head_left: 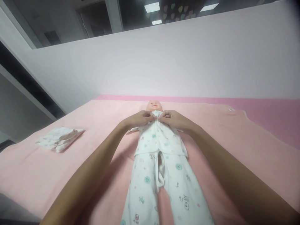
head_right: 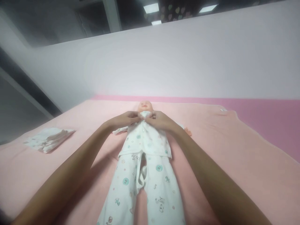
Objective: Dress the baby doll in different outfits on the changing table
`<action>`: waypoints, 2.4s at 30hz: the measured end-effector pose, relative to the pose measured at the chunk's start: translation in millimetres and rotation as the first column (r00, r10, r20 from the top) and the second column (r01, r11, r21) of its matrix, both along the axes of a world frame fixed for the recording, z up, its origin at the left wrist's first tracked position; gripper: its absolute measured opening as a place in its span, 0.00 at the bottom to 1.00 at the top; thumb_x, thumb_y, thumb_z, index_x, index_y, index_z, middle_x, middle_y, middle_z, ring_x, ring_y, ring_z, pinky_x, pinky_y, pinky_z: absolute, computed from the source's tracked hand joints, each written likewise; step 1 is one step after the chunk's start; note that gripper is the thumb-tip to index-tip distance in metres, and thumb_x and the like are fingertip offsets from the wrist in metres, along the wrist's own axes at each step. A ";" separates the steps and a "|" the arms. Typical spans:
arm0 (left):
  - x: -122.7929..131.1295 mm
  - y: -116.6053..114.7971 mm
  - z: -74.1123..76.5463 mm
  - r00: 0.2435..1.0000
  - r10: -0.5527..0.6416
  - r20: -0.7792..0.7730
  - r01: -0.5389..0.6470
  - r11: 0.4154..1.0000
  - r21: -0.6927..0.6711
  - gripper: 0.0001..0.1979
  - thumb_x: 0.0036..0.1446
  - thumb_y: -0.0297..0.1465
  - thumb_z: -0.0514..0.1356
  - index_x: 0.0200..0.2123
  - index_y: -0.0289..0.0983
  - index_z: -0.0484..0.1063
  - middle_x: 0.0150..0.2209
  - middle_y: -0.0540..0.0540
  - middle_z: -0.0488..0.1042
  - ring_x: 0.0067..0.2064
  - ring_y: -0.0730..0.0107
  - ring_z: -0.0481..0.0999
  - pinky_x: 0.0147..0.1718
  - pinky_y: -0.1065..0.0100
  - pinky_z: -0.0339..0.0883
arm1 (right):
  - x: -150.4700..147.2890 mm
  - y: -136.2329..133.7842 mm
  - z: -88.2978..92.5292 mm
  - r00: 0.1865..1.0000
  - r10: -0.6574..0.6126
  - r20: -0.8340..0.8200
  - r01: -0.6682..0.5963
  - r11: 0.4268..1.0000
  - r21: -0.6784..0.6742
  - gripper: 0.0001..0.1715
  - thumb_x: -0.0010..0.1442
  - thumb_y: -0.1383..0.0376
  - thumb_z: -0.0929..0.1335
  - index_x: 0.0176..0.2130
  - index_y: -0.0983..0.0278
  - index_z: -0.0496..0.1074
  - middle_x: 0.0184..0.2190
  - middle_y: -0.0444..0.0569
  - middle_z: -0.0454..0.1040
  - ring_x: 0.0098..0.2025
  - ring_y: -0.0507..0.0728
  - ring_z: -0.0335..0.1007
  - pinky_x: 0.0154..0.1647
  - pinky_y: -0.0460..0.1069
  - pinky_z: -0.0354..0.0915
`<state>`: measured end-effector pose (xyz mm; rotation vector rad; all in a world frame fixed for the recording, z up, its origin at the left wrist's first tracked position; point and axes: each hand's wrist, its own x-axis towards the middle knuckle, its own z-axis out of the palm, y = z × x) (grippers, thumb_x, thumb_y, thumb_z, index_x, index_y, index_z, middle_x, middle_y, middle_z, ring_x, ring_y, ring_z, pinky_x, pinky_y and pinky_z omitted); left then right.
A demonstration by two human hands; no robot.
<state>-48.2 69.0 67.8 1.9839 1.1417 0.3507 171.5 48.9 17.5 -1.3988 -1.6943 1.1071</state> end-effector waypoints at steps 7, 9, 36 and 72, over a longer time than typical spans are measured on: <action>-2.0 1.8 -3.8 0.991 -0.041 0.129 0.049 0.997 -0.061 0.25 0.56 0.53 0.63 0.41 0.37 0.78 0.41 0.44 0.77 0.41 0.62 0.74 0.41 0.64 0.65 | -3.9 0.7 -0.5 0.998 -0.049 0.026 0.049 0.999 0.021 0.18 0.59 0.49 0.73 0.35 0.60 0.73 0.31 0.47 0.77 0.32 0.55 0.70 0.30 0.48 0.62; -2.0 3.1 -5.5 0.988 -0.017 0.154 0.029 0.997 -0.073 0.24 0.55 0.52 0.65 0.40 0.37 0.78 0.41 0.45 0.77 0.40 0.63 0.74 0.41 0.65 0.65 | -5.7 0.3 -0.2 0.997 -0.064 0.035 0.063 0.998 0.024 0.17 0.59 0.49 0.73 0.35 0.60 0.73 0.32 0.47 0.78 0.32 0.56 0.71 0.30 0.48 0.62; 2.7 -4.7 2.8 0.993 0.047 0.111 -0.046 0.999 -0.009 0.21 0.51 0.48 0.69 0.34 0.36 0.73 0.34 0.47 0.72 0.35 0.66 0.70 0.36 0.66 0.61 | 4.5 -1.2 -3.6 0.994 0.076 -0.078 -0.064 0.987 0.147 0.20 0.60 0.47 0.73 0.39 0.61 0.75 0.36 0.46 0.75 0.38 0.56 0.71 0.40 0.50 0.65; -2.7 -1.0 1.5 0.997 0.054 0.047 -0.056 0.998 0.038 0.20 0.51 0.49 0.67 0.34 0.37 0.79 0.29 0.46 0.73 0.30 0.67 0.69 0.31 0.65 0.59 | 4.1 -4.9 -0.5 0.986 0.029 -0.166 -0.033 0.999 -0.022 0.24 0.51 0.50 0.79 0.42 0.59 0.77 0.27 0.40 0.69 0.29 0.51 0.63 0.32 0.47 0.60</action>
